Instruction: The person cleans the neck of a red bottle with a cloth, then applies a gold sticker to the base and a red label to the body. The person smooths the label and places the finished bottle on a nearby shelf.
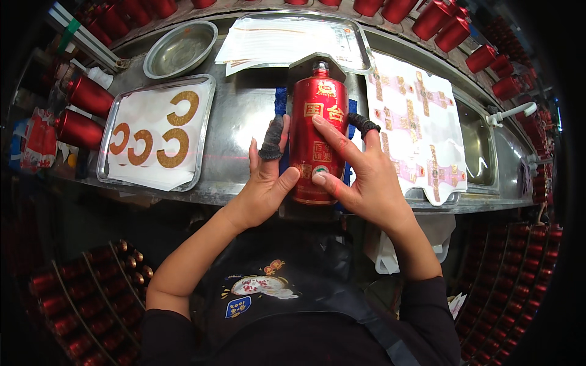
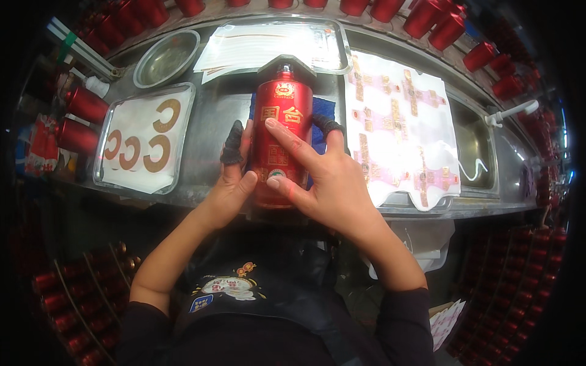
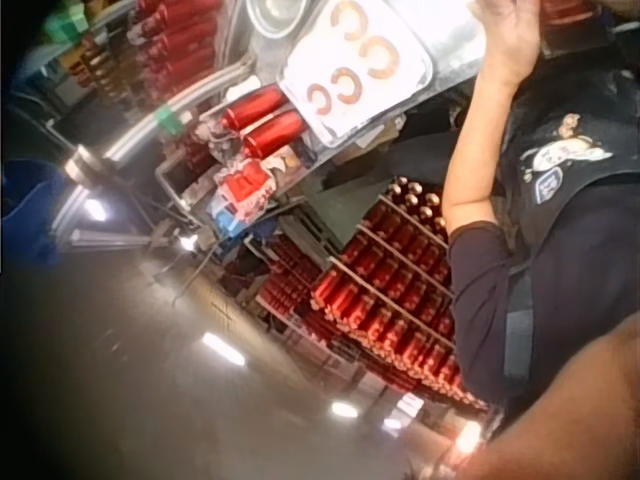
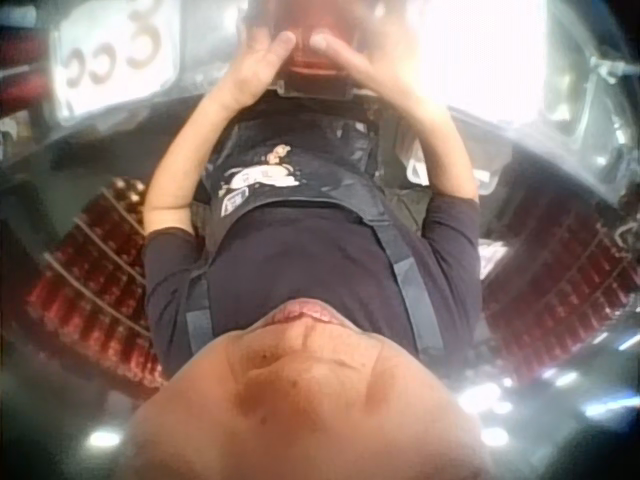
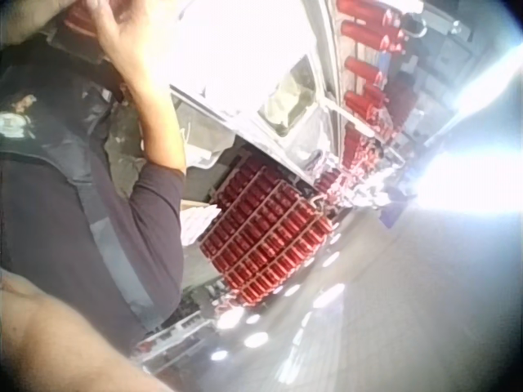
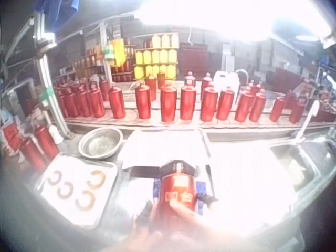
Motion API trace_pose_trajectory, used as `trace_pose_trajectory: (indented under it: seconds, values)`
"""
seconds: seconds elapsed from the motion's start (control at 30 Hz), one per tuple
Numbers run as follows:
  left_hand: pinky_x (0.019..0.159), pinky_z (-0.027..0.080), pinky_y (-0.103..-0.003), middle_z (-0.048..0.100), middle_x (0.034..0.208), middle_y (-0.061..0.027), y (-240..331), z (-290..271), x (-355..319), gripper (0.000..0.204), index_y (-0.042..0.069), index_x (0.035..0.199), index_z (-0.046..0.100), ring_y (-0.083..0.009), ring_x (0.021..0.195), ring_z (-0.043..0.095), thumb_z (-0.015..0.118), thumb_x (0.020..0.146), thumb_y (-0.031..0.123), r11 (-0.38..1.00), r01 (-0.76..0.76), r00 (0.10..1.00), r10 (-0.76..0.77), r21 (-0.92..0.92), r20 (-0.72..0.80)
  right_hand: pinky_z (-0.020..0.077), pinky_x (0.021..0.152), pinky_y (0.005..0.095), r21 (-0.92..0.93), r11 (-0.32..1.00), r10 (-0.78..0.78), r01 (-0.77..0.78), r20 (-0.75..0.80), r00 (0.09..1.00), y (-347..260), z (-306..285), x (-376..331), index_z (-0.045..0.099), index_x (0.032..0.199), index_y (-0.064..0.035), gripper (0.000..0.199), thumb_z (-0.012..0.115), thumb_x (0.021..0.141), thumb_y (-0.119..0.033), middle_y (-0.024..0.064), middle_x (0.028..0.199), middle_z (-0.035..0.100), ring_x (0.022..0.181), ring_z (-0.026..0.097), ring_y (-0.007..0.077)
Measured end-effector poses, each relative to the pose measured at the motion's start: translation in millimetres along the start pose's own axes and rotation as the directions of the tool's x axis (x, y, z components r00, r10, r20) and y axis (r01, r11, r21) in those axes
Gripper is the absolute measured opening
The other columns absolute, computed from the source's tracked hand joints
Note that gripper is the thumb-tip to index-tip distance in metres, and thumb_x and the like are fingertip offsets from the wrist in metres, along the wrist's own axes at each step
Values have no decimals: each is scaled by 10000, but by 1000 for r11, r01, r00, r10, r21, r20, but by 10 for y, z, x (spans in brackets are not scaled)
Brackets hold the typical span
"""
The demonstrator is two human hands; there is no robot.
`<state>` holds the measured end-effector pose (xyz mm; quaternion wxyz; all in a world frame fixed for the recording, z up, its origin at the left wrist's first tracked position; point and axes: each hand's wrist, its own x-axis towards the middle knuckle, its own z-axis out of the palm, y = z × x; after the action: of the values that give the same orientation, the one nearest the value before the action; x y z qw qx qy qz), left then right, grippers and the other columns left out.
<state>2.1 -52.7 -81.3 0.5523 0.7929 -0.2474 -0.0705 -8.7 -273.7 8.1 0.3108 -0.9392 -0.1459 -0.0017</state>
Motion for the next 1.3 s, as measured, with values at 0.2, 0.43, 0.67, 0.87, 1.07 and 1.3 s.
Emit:
trace_pose_trajectory:
  seconds: [0.2,0.43,0.67,0.87,1.07,1.3]
  values:
    - [1183,-152,-583,53,1722,-139,59,-51,13,831,115,1643,-9,-295,1594,-1,463,1053,462,997,-63,997,65,36,-47,464,808,362,26,999,-44,45,-25,999,27,-62,21,497,1525,-318,767,787,824,-426,144,929,460,855,468,290]
    - [1186,-97,-639,191,1700,-107,232,-99,93,785,122,1631,160,-362,1578,35,532,1021,447,928,-181,983,179,324,37,452,747,360,-11,1000,16,-16,6,1000,113,-126,181,495,1524,-320,720,754,862,-436,154,846,447,767,481,292]
    - [1186,-90,-646,215,1692,-95,249,-112,105,782,138,1628,179,-370,1574,46,544,1013,454,932,-182,983,177,312,47,461,746,375,-5,1000,25,-25,35,999,131,-105,213,463,1543,-320,746,744,864,-451,156,870,466,773,491,301]
    - [1186,-85,-646,205,1691,-124,249,-138,104,802,137,1629,178,-367,1575,45,573,1000,440,940,-181,983,177,288,42,444,746,367,66,997,49,-51,31,998,139,-116,169,458,1550,-303,753,740,866,-441,140,862,447,772,476,282]
    - [1187,-80,-640,219,1686,-134,214,-154,146,824,109,1629,167,-369,1572,63,583,994,431,922,-220,975,219,317,41,429,775,366,60,997,42,-45,38,998,151,-84,189,463,1550,-294,745,735,870,-426,132,852,437,793,460,285]
    - [1189,-77,-637,216,1687,-138,210,-146,137,823,100,1625,173,-372,1572,71,582,991,427,929,-222,974,223,297,29,418,773,367,88,995,34,-37,28,999,142,-108,188,465,1549,-298,743,742,870,-417,122,835,427,802,454,281]
